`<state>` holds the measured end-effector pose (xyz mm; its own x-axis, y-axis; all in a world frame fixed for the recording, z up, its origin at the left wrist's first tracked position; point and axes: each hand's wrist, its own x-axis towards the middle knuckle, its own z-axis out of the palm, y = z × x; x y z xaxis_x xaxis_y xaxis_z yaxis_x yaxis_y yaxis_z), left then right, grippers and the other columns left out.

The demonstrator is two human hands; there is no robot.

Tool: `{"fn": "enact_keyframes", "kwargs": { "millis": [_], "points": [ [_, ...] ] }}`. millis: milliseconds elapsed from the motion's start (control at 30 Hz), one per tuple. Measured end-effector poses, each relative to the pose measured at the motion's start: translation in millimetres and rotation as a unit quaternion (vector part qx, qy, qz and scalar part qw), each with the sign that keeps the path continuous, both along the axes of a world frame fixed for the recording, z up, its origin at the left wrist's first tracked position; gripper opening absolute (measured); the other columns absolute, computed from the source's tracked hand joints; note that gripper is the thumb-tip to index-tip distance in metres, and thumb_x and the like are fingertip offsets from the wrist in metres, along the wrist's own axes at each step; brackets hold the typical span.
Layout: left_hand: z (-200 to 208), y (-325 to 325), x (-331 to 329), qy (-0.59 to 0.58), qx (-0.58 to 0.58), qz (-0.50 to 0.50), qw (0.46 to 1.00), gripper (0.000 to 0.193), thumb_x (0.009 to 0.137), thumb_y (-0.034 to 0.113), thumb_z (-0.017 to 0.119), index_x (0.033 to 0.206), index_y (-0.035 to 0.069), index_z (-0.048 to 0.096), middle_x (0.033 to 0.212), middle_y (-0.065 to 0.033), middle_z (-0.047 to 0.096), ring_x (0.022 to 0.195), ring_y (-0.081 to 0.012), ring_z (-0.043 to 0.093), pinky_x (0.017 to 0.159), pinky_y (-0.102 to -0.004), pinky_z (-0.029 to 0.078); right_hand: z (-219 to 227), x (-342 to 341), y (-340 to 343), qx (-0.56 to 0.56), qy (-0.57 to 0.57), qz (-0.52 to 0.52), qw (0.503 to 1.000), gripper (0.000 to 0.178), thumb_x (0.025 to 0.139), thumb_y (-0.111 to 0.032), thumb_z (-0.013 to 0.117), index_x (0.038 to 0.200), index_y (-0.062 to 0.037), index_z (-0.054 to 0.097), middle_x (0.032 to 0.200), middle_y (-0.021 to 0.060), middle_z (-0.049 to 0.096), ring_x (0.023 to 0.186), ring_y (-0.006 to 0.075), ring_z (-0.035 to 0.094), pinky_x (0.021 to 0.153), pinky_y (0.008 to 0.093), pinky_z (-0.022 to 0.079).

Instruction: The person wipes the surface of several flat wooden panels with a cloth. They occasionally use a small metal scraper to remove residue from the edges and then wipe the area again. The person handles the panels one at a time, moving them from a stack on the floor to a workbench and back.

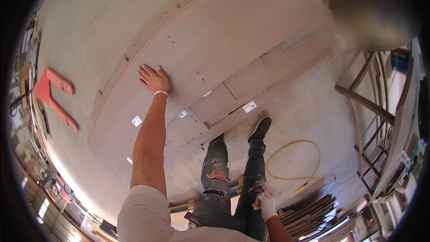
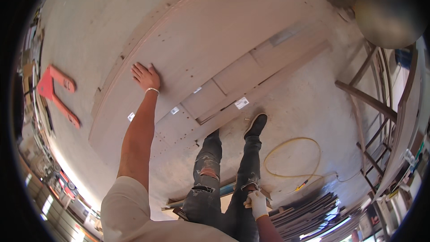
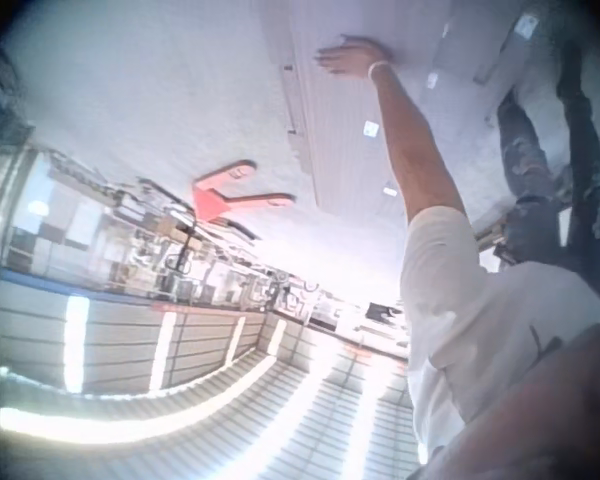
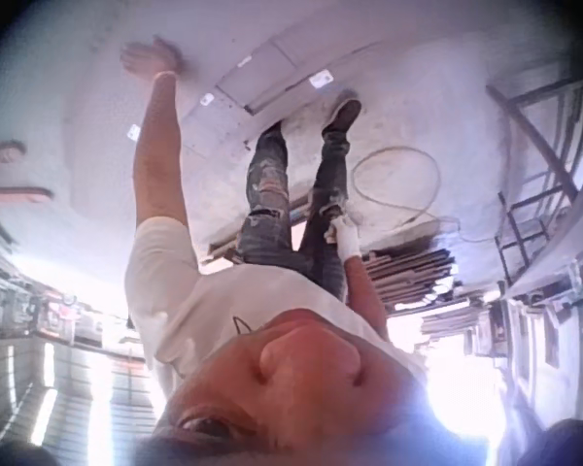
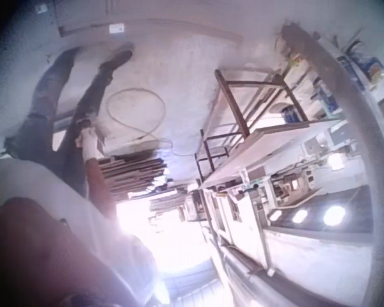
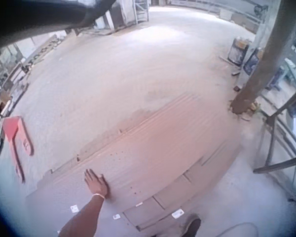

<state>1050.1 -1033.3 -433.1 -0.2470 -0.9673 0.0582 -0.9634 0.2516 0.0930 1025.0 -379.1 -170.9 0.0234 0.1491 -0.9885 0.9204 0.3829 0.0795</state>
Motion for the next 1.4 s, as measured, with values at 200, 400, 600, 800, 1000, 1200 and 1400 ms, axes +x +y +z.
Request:
{"fn": "enact_keyframes", "kwargs": {
  "millis": [200, 400, 600, 800, 1000, 1200, 1400],
  "points": [
    [22, 153, -258, -0.008, 0.059, -0.385, 0.921, 0.07, 0.102, 0.036, 0.055, 0.158, -0.004, 0.041, 0.167, -0.0223, 0.038, 0.157, -0.0424, 0.03, 0.128, -0.0602, 0.022, -9, 24, 16, 0.031, 0.004, -0.1, 0.994, 0.01, 0.095, -0.01, 0.061, 0.088, -0.003, 0.059, 0.066, 0.01, 0.061, 0.051, 0.024, 0.066, 0.044, 0.0304, 0.056],
    [117, 511, -305, -0.128, 0.503, -0.754, 0.403, 0.054, 0.094, 0.035, 0.065, 0.147, 0.026, 0.062, 0.104, -0.0205, 0.076, 0.098, -0.0404, 0.073, 0.086, -0.0545, 0.057, 4, 28, 9, -0.023, 0.064, -0.104, 0.992, 0.014, 0.095, -0.012, 0.064, 0.086, -0.0021, 0.061, 0.068, 0.0104, 0.065, 0.05, 0.0237, 0.066, 0.046, 0.0302, 0.057],
    [245, 619, -216, 0.017, 0.55, -0.549, 0.629, 0.034, 0.098, 0.017, 0.061, 0.131, 0.021, 0.069, 0.088, -0.0173, 0.075, 0.082, -0.0413, 0.072, 0.073, -0.0553, 0.056, 53, -22, 76, -0.151, 0.151, -0.378, 0.901, 0.014, 0.099, -0.017, 0.061, 0.099, -0.0034, 0.064, 0.081, 0.0161, 0.069, 0.073, 0.0354, 0.074, 0.064, 0.0466, 0.066],
    [310, 589, -254, 0.011, 0.391, -0.612, 0.687, 0.042, 0.094, 0.014, 0.062, 0.135, 0.012, 0.066, 0.104, -0.0167, 0.077, 0.096, -0.0399, 0.073, 0.087, -0.0526, 0.058, 67, -79, 189, -0.134, 0.238, -0.61, 0.744, 0.016, 0.096, -0.018, 0.063, 0.105, -0.0054, 0.063, 0.087, 0.017, 0.067, 0.075, 0.0413, 0.069, 0.07, 0.057, 0.062],
    [386, 643, -449, 0.127, 0.218, -0.745, 0.618, 0.035, 0.085, 0.008, 0.067, 0.12, 0.006, 0.068, 0.12, -0.0156, 0.072, 0.116, -0.0386, 0.064, 0.098, -0.0535, 0.05, 107, -161, 268, -0.041, 0.32, -0.557, 0.765, 0.018, 0.096, -0.015, 0.06, 0.104, -0.0001, 0.065, 0.09, 0.0172, 0.068, 0.078, 0.0344, 0.071, 0.072, 0.0493, 0.063],
    [402, 748, -620, 0.121, 0.109, -0.761, 0.628, 0.056, 0.091, 0.016, 0.064, 0.145, 0.006, 0.056, 0.16, -0.0206, 0.046, 0.152, -0.0448, 0.034, 0.126, -0.0614, 0.024, 147, -319, 322, -0.065, 0.452, -0.402, 0.794, 0.027, 0.1, -0.017, 0.057, 0.113, 0.0045, 0.068, 0.097, 0.0166, 0.074, 0.089, 0.0285, 0.075, 0.081, 0.0421, 0.062],
    [381, 763, -666, 0.004, 0.103, -0.754, 0.649, 0.068, 0.095, 0.028, 0.058, 0.158, 0.005, 0.044, 0.171, -0.0246, 0.03, 0.159, -0.0491, 0.019, 0.129, -0.067, 0.01, 188, -424, 385, -0.037, 0.437, -0.44, 0.784, 0.03, 0.102, -0.017, 0.054, 0.117, 0.005, 0.068, 0.1, 0.0161, 0.075, 0.093, 0.0293, 0.075, 0.086, 0.0412, 0.061]
  ]
}}
